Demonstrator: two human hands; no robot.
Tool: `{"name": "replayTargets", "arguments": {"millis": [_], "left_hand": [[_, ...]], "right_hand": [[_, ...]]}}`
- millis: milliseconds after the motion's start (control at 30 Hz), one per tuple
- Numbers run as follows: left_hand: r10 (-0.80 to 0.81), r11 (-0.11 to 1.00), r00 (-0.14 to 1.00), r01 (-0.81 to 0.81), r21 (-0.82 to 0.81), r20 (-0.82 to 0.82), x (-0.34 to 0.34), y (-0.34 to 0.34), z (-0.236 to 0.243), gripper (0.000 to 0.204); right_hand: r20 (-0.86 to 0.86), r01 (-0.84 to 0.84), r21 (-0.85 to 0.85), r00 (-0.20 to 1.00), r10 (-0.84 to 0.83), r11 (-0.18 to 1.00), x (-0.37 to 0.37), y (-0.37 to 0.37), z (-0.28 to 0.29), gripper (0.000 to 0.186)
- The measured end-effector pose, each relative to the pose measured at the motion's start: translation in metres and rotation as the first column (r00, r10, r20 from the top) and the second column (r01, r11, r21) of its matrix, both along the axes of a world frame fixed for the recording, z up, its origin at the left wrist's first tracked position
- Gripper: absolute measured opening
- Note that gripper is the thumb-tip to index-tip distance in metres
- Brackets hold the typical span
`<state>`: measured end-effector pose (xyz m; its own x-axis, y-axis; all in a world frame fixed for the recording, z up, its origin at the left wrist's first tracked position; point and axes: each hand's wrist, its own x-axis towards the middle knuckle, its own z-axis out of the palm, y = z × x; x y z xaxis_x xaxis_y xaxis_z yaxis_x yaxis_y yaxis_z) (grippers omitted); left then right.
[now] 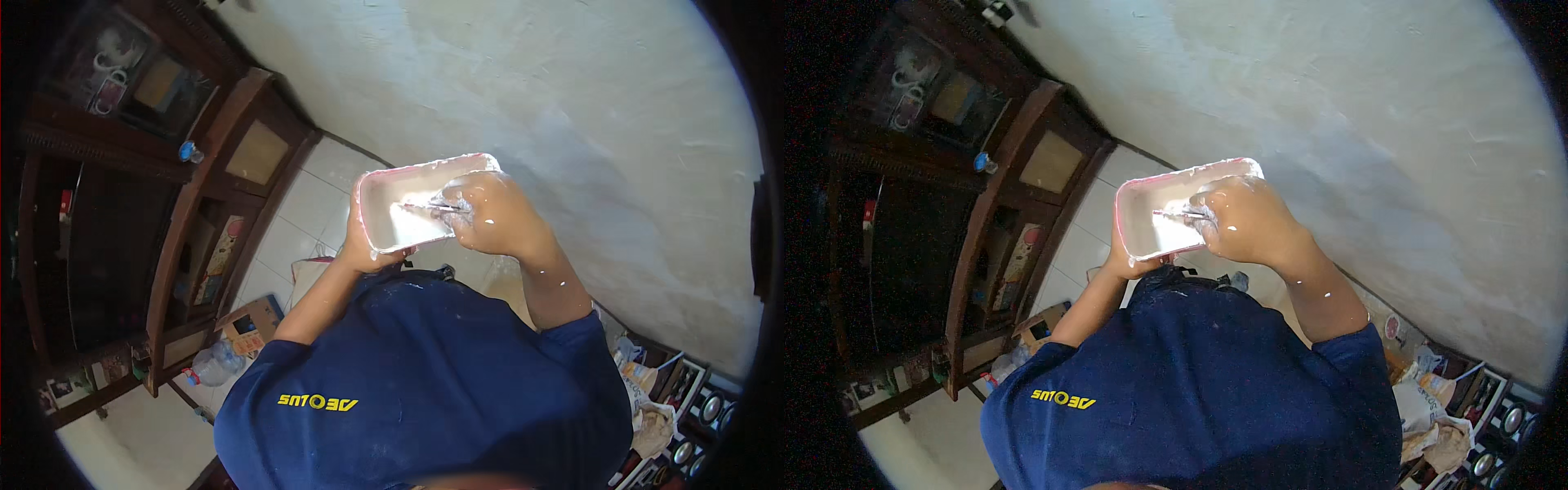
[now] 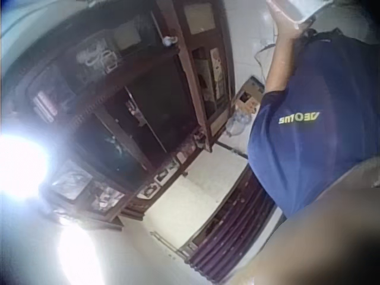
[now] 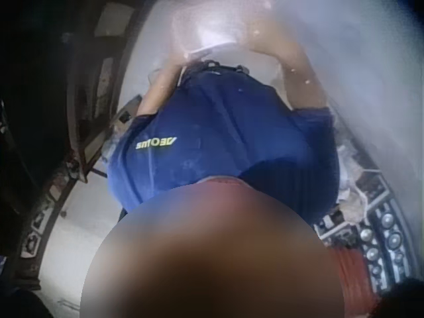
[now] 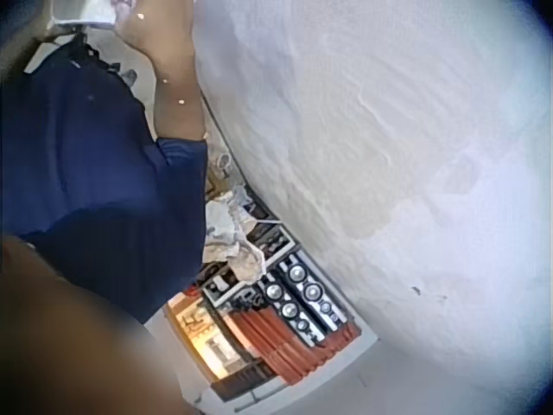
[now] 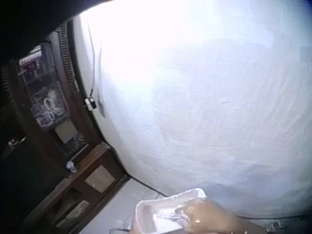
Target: The person mixes plaster or filler in a pink container by hand, then applies it to a wall corner using a scraper.
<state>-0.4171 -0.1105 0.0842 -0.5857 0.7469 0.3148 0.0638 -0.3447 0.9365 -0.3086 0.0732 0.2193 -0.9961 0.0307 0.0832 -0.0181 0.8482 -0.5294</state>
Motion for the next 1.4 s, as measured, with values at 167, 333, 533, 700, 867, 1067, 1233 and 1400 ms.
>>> {"name": "replayTargets", "arguments": {"millis": [167,333,533,700,867,1067,1233,1400], "left_hand": [[0.022,1.000,0.996,-0.024,-0.015,-0.081,-0.074,-0.056,-0.003,0.106],[0.054,0.997,0.994,-0.060,-0.054,-0.094,-0.138,-0.097,-0.008,0.106],[0.072,0.995,0.997,-0.074,-0.068,-0.033,-0.202,-0.117,-0.014,0.109],[0.073,0.993,0.997,-0.071,-0.090,0.019,-0.250,-0.127,-0.030,0.111],[0.051,0.997,0.996,-0.055,-0.054,-0.069,-0.302,-0.125,-0.018,0.108],[0.105,0.967,0.940,-0.172,-0.187,-0.324,-0.375,-0.138,-0.022,0.107],[0.179,0.955,0.984,-0.177,-0.239,-0.016,-0.419,-0.155,-0.028,0.107],[0.115,0.955,0.992,-0.098,-0.281,0.044,-0.454,-0.174,-0.029,0.112]], "right_hand": [[-0.079,-0.043,-0.119,0.996,0.034,0.992,-0.080,-0.039,0.002,0.027],[-0.302,0.157,0.009,0.942,-0.147,0.988,-0.146,-0.082,-0.008,0.026],[-0.214,0.121,0.014,0.970,-0.115,0.993,-0.201,-0.106,-0.013,0.022],[-0.322,0.154,0.078,0.939,-0.121,0.985,-0.251,-0.095,-0.018,0.023],[-0.119,0.300,-0.321,0.928,-0.353,0.898,-0.307,-0.073,-0.053,0.027],[-0.048,0.282,-0.424,0.942,-0.333,0.861,-0.382,-0.084,-0.089,0.039],[0.032,0.287,-0.372,0.954,-0.297,0.883,-0.447,-0.106,-0.091,0.027],[-0.130,0.238,-0.470,0.934,-0.333,0.850,-0.469,-0.115,-0.106,0.026]]}}
